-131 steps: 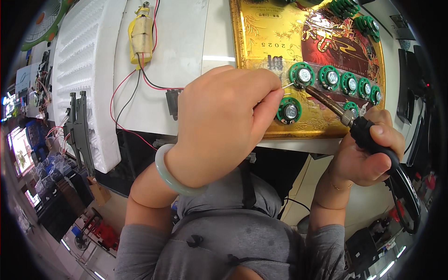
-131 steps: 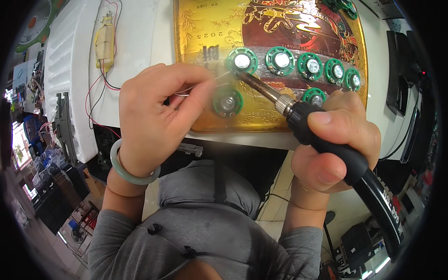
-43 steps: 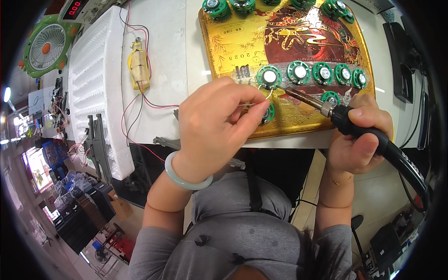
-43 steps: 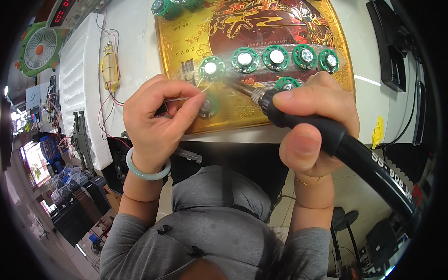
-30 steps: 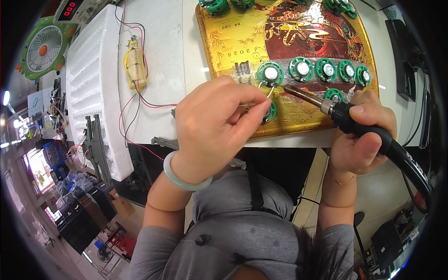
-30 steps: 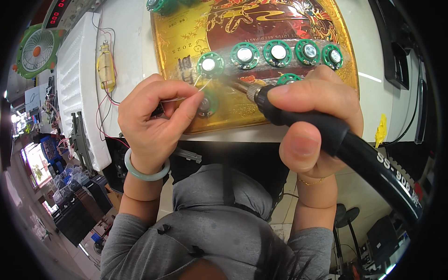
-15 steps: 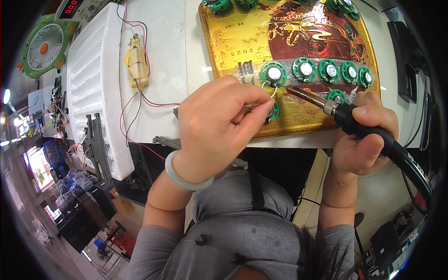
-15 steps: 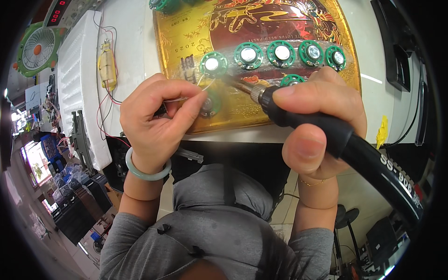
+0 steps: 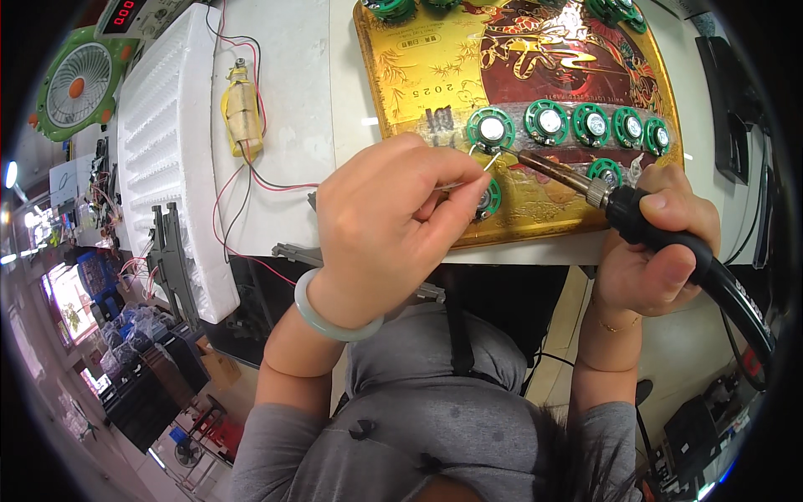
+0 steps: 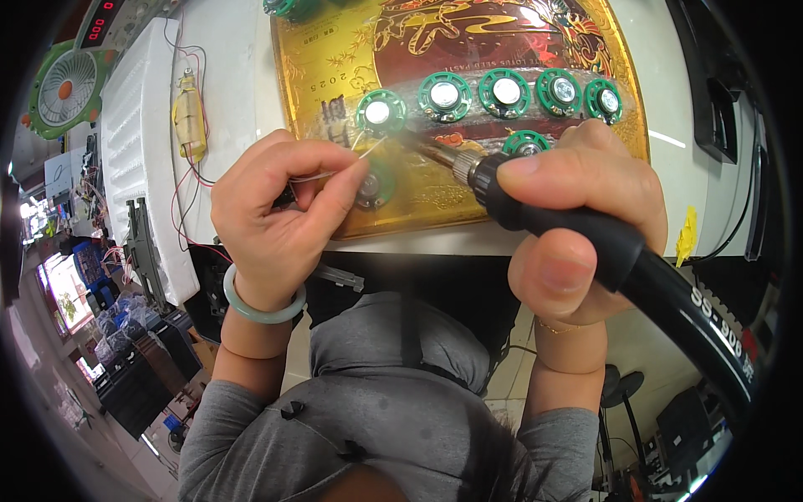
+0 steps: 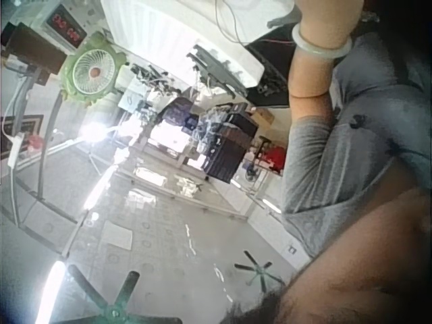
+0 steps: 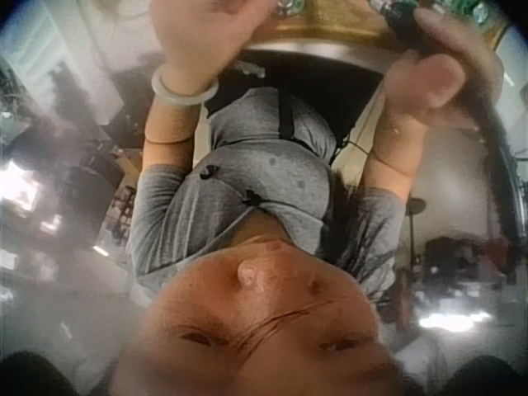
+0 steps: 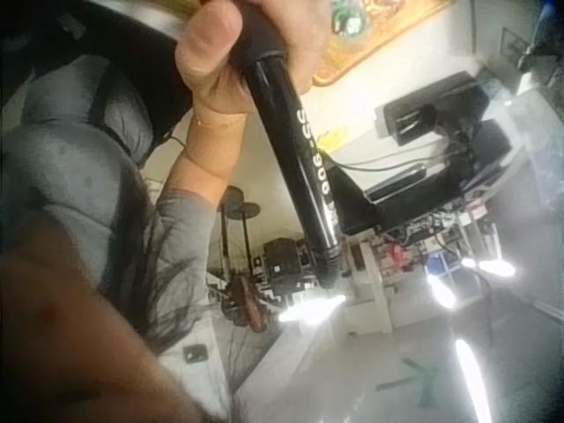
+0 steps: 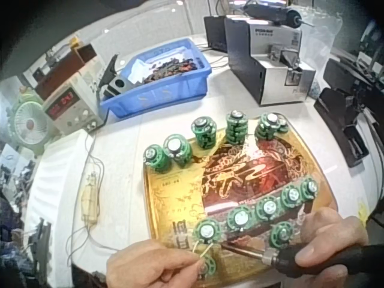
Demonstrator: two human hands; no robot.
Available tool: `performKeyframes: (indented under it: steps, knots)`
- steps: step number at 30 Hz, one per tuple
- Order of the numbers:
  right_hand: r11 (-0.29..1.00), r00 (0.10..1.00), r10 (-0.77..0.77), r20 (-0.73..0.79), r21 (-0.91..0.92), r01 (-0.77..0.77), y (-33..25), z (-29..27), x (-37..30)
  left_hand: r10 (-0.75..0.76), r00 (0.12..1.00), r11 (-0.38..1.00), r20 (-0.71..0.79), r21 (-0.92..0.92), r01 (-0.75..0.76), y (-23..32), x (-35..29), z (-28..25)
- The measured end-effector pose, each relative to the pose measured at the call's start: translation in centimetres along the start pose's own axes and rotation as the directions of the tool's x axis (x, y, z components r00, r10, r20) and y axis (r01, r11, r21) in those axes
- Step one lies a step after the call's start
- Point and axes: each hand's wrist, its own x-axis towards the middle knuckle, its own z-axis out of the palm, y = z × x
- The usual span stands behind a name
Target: Soldering wires onto small electronic speakers and applying adhesive at a workbench.
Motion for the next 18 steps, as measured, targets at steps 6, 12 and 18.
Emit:
performKeyframes:
  steps: [6, 12, 18]
  knots:
    - [0.999, 1.0, 0.005, 0.02, -0.046, -0.004, 0.05, 0.16, -0.07, -0.001, 1.0, 1.0, 0.0, 0.023, 0.001, -0.14, -0.12, -0.03]
    - [0.998, 1.0, 0.001, 0.027, -0.068, 0.001, 0.11, 0.15, 0.09, 0.01, 1.0, 0.999, -0.004, 0.041, -0.01, -0.18, -0.1, -0.03]
    - [0.998, 1.0, 0.013, 0.028, -0.055, -0.011, 0.01, 0.01, -0.04, 0.002, 1.0, 0.999, -0.017, 0.041, -0.002, -0.16, -0.14, 0.08]
